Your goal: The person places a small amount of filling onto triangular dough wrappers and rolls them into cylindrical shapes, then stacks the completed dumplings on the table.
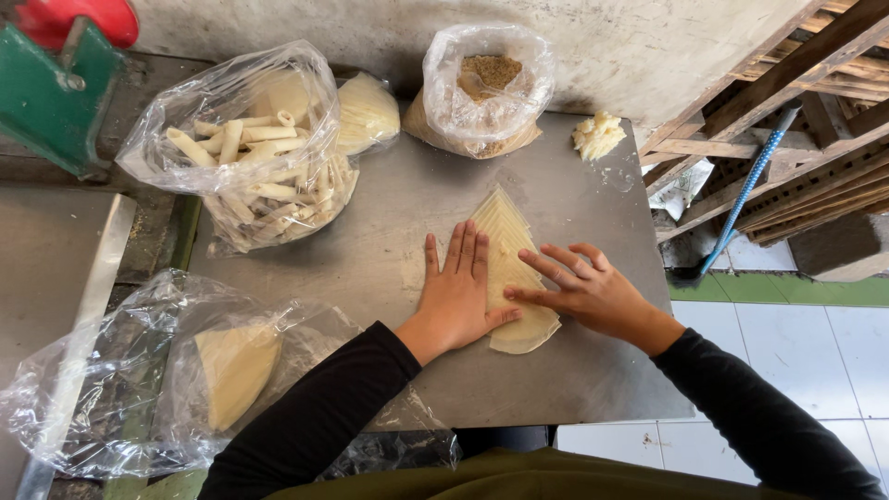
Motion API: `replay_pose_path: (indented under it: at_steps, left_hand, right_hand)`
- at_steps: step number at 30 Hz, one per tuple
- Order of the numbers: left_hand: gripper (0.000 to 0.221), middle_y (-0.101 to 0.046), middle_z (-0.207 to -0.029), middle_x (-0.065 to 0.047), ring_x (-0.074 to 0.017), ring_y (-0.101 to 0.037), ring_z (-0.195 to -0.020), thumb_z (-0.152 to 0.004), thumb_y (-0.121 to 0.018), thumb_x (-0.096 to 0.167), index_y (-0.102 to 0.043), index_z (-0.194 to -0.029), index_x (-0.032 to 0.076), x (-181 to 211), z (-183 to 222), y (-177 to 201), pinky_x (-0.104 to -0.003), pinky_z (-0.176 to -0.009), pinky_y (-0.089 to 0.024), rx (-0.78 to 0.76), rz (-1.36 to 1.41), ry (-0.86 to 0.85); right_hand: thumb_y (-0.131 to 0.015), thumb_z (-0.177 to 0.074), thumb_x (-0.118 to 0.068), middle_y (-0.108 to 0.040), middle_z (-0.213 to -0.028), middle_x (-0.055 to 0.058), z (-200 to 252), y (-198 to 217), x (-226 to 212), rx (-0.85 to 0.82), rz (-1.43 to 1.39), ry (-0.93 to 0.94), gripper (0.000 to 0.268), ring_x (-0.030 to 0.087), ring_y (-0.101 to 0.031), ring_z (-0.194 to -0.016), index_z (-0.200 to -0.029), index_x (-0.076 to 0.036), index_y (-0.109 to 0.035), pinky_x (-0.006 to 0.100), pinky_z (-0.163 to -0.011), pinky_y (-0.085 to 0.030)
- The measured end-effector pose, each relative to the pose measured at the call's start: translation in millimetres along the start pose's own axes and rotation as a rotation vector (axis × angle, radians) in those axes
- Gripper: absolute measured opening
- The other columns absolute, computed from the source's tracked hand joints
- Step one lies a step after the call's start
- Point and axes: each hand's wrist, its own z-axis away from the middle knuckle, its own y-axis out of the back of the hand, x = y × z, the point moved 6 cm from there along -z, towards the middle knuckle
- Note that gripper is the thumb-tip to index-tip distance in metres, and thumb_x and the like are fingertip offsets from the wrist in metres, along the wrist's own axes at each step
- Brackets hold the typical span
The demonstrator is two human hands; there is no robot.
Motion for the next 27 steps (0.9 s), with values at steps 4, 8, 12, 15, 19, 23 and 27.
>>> replay_pose_path:
  at_steps: [4,8,12,15,19,23,27]
  left_hand:
    - [0.128,-0.002,-0.164,-0.033,-0.0411,0.008,-0.154,-0.081,-0.044,0.087,-0.011,-0.154,-0.013,0,0,-1,-0.070,-0.115,0.011,0.015,0.002,-0.004]
    - [0.128,-0.002,-0.164,-0.033,-0.0417,0.007,-0.154,-0.081,-0.046,0.086,-0.011,-0.154,-0.013,0,0,-3,-0.069,-0.114,0.011,0.039,0.019,-0.007]
    - [0.128,-0.003,-0.164,-0.033,-0.0418,0.006,-0.155,-0.080,-0.047,0.085,-0.011,-0.155,-0.013,0,0,-4,-0.069,-0.115,0.011,0.047,0.024,-0.001]
    - [0.128,-0.003,-0.164,-0.034,-0.0420,0.006,-0.155,-0.080,-0.048,0.084,-0.011,-0.154,-0.013,-1,0,-4,-0.069,-0.115,0.011,0.054,0.031,-0.005]
    - [0.128,-0.002,-0.164,-0.035,-0.0425,0.007,-0.155,-0.081,-0.048,0.084,-0.011,-0.154,-0.014,-1,0,-5,-0.069,-0.115,0.012,0.047,0.035,-0.006]
    - [0.128,-0.002,-0.163,-0.035,-0.0435,0.008,-0.154,-0.082,-0.046,0.085,-0.009,-0.154,-0.015,-1,0,-7,-0.069,-0.114,0.013,0.053,0.032,-0.018]
    - [0.128,-0.001,-0.163,-0.036,-0.0440,0.009,-0.154,-0.083,-0.045,0.085,-0.008,-0.154,-0.015,0,1,-6,-0.070,-0.114,0.013,0.053,0.029,-0.024]
  right_hand:
    - [-0.066,-0.089,-0.030,-0.038,-0.159,0.001,-10,-4,13,0.013,0.080,0.047,0.066,0.025,-0.042,-0.136,-0.149,-0.049,-0.046,0.048,-0.105,-0.042]
    - [-0.063,-0.093,-0.021,-0.038,-0.159,-0.001,-23,-13,30,0.022,0.171,0.044,0.067,0.023,-0.042,-0.139,-0.149,-0.053,-0.046,0.045,-0.107,-0.042]
    - [-0.062,-0.091,-0.017,-0.038,-0.160,0.000,-33,-19,46,0.023,0.127,-0.003,0.067,0.023,-0.041,-0.140,-0.147,-0.050,-0.049,0.047,-0.109,-0.040]
    - [-0.063,-0.089,-0.016,-0.038,-0.160,0.001,-41,-25,55,0.004,0.043,-0.054,0.066,0.025,-0.041,-0.141,-0.146,-0.048,-0.052,0.048,-0.109,-0.038]
    - [-0.063,-0.088,-0.012,-0.037,-0.161,0.002,-53,-34,71,-0.027,-0.003,-0.111,0.068,0.026,-0.040,-0.142,-0.146,-0.045,-0.053,0.050,-0.110,-0.036]
    - [-0.060,-0.090,-0.006,-0.037,-0.162,0.001,-65,-39,86,-0.022,0.037,-0.176,0.068,0.025,-0.040,-0.142,-0.145,-0.046,-0.054,0.049,-0.115,-0.034]
    - [-0.058,-0.090,-0.003,-0.037,-0.161,0.005,-76,-30,89,0.002,0.128,-0.209,0.068,0.027,-0.040,-0.143,-0.146,-0.040,-0.057,0.051,-0.116,-0.032]
